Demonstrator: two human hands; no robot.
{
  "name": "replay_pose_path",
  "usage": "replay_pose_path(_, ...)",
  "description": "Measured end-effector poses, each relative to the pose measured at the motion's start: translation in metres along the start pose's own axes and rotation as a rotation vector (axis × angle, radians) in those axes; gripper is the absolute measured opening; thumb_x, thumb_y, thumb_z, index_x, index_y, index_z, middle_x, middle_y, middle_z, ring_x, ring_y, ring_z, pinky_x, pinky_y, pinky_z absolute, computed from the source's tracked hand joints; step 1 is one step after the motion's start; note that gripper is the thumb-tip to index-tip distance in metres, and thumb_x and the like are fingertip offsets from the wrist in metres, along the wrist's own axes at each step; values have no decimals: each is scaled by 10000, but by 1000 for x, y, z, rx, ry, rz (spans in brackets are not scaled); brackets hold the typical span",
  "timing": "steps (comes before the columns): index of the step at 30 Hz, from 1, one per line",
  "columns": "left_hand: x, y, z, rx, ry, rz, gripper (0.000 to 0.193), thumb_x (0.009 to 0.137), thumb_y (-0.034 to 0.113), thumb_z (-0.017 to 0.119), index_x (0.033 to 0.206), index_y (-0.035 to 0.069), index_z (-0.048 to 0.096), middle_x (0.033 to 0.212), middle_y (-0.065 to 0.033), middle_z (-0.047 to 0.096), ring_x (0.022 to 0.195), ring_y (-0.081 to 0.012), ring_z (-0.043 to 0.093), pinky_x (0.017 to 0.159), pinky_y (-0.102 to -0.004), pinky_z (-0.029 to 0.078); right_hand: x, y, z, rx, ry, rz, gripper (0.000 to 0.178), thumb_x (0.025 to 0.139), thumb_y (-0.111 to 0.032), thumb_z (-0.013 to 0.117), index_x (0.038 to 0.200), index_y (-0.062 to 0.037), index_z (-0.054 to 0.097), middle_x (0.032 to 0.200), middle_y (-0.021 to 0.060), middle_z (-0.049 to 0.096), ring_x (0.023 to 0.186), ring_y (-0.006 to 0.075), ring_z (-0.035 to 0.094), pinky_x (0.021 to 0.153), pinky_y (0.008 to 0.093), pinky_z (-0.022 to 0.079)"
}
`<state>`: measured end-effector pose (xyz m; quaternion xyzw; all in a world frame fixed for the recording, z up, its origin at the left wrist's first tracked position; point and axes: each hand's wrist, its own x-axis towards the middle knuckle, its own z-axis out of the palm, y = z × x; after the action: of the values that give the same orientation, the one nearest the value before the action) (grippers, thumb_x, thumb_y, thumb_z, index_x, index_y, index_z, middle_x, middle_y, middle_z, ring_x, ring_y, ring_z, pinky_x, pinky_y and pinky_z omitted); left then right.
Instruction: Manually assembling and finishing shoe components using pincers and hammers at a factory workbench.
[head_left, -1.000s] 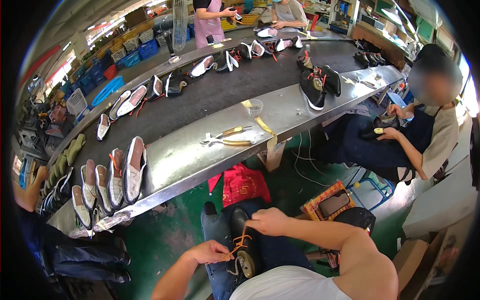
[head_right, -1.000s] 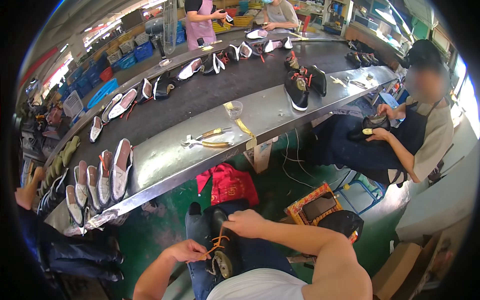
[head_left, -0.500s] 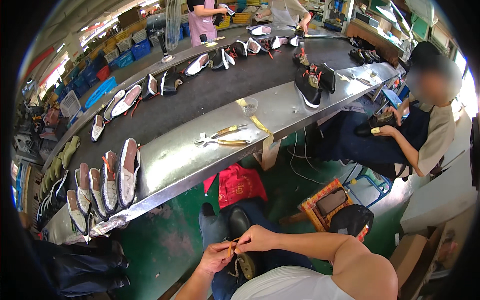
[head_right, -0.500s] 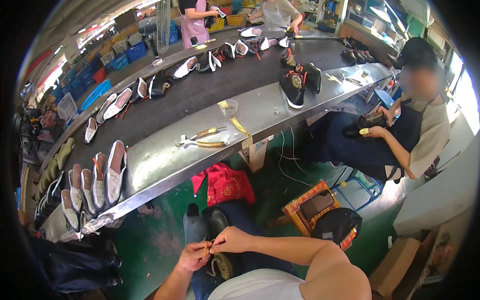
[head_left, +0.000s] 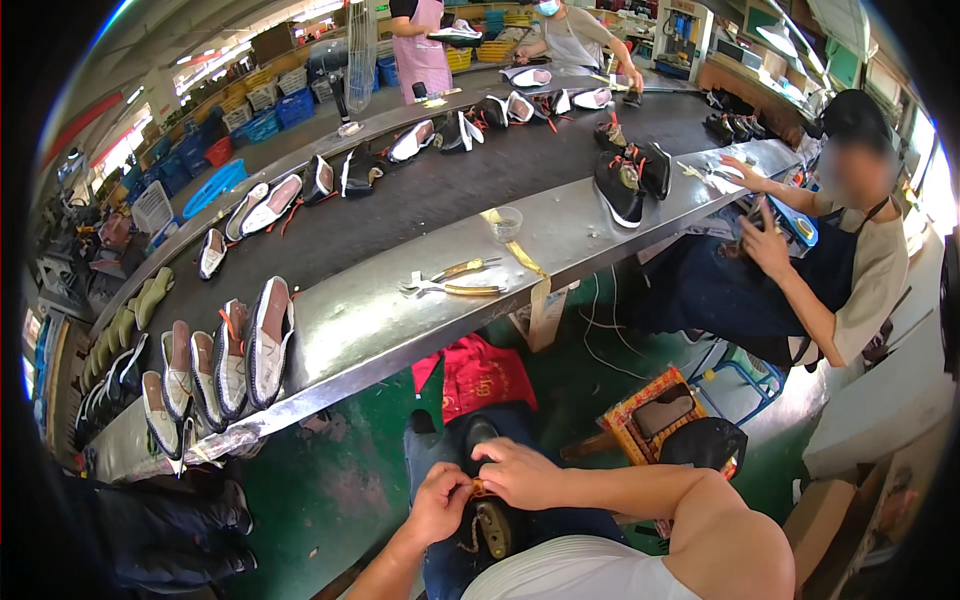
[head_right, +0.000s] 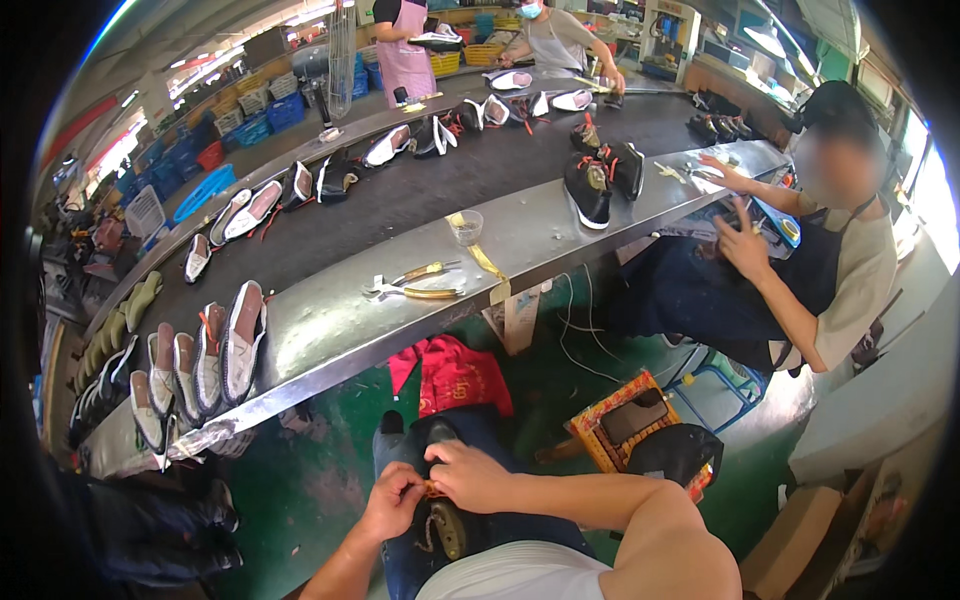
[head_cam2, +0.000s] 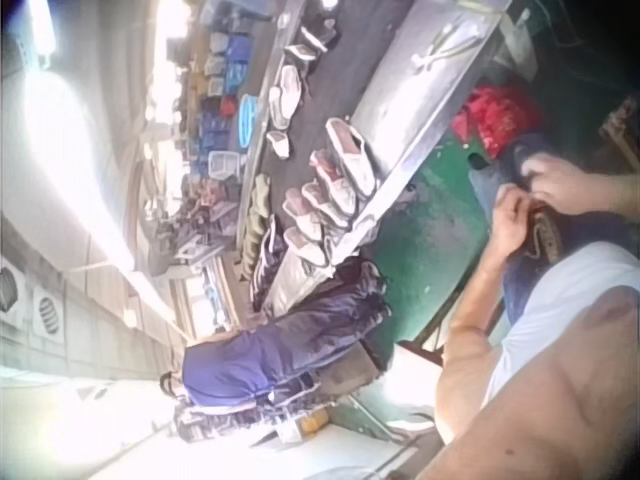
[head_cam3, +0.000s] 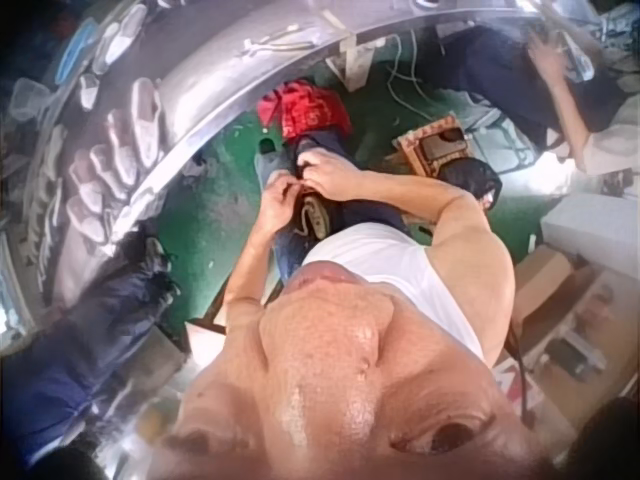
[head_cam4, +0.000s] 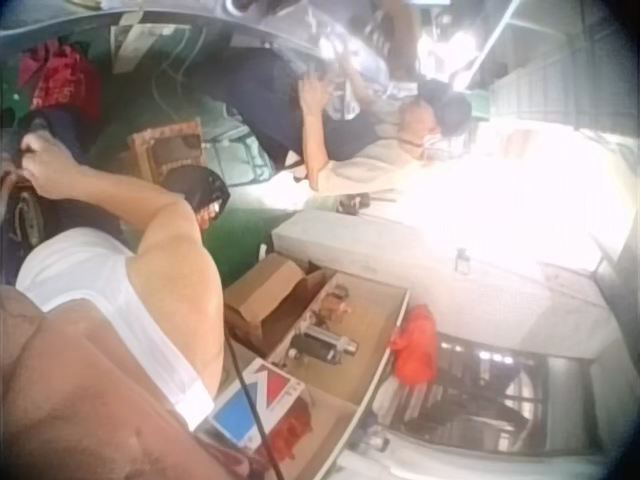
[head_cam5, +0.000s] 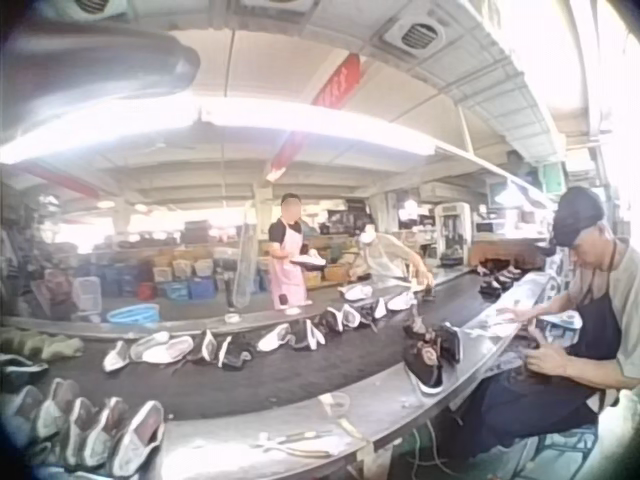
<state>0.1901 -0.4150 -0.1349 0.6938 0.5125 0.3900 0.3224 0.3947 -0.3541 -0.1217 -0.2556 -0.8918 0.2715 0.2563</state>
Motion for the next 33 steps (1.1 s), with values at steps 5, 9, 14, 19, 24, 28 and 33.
replay_pose_path(5, -26, -14, -14, 72, -297, -238, 158, 836, 5, 661, 992, 26, 647, 1044, -157, 598, 969, -324, 608, 823, -372, 512, -41, 31, -3, -268, -391, 211, 191, 901, -226, 612, 958, -58, 680, 1081, 105, 631, 1016, 329, 605, 792, 436, 487)
replay_pose_path(9, -35, -17, 23, 160, -120, -16, 573, 873, 140, 631, 1408, 92, 432, 1473, -235, 341, 1340, -425, 387, 1096, -446, 371, -75, 14, 15, 479, -336, 756, 652, 910, -495, 619, 1255, 54, 546, 1221, 243, 628, 1131, 370, 619, 970, 388, 492)
replay_pose_path(14, -15, -5, 75, 337, -85, 91, 650, 910, 312, 589, 1477, 82, 368, 1553, -273, 200, 1424, -542, 141, 1153, -576, 206, -87, -25, 16, 336, -235, 606, 1003, 759, -516, 778, 1420, 73, 306, 1312, 273, 542, 1241, 357, 545, 1057, 388, 427)
replay_pose_path(19, 1, 35, 81, 195, 87, 40, 591, 886, 261, 669, 1385, 16, 470, 1545, -287, 213, 1424, -523, 169, 1140, -566, 245, -99, -16, 13, 721, -56, 710, 749, 754, -254, 822, 1334, -9, 416, 1125, 91, 604, 1040, 180, 594, 927, 320, 479)
replay_pose_path(24, 28, 104, 35, 63, 292, 335, 575, 848, 160, 703, 1344, -34, 487, 1529, -314, 241, 1423, -497, 228, 1148, -541, 218, -89, -18, -14, 1215, 55, 601, 818, 807, -47, 747, 1474, -87, 276, 1304, 73, 538, 1204, 168, 532, 1022, 345, 444)
replay_pose_path(28, 71, 115, 6, -156, 367, 492, 547, 888, 161, 652, 1357, -50, 465, 1547, -309, 235, 1457, -452, 193, 1166, -531, 141, -39, -6, -54, 1261, 70, 439, 920, 798, 35, 729, 1529, -131, 196, 1391, 47, 474, 1274, 167, 475, 1085, 362, 392)
replay_pose_path(33, 158, 113, -43, -213, 226, 584, 602, 945, 226, 584, 1438, -49, 374, 1579, -253, 220, 1488, -423, 96, 1182, -521, 70, 39, 23, -111, 1127, 154, 246, 933, 757, 31, 733, 1515, -79, 200, 1365, 91, 502, 1273, 205, 496, 1068, 384, 412)
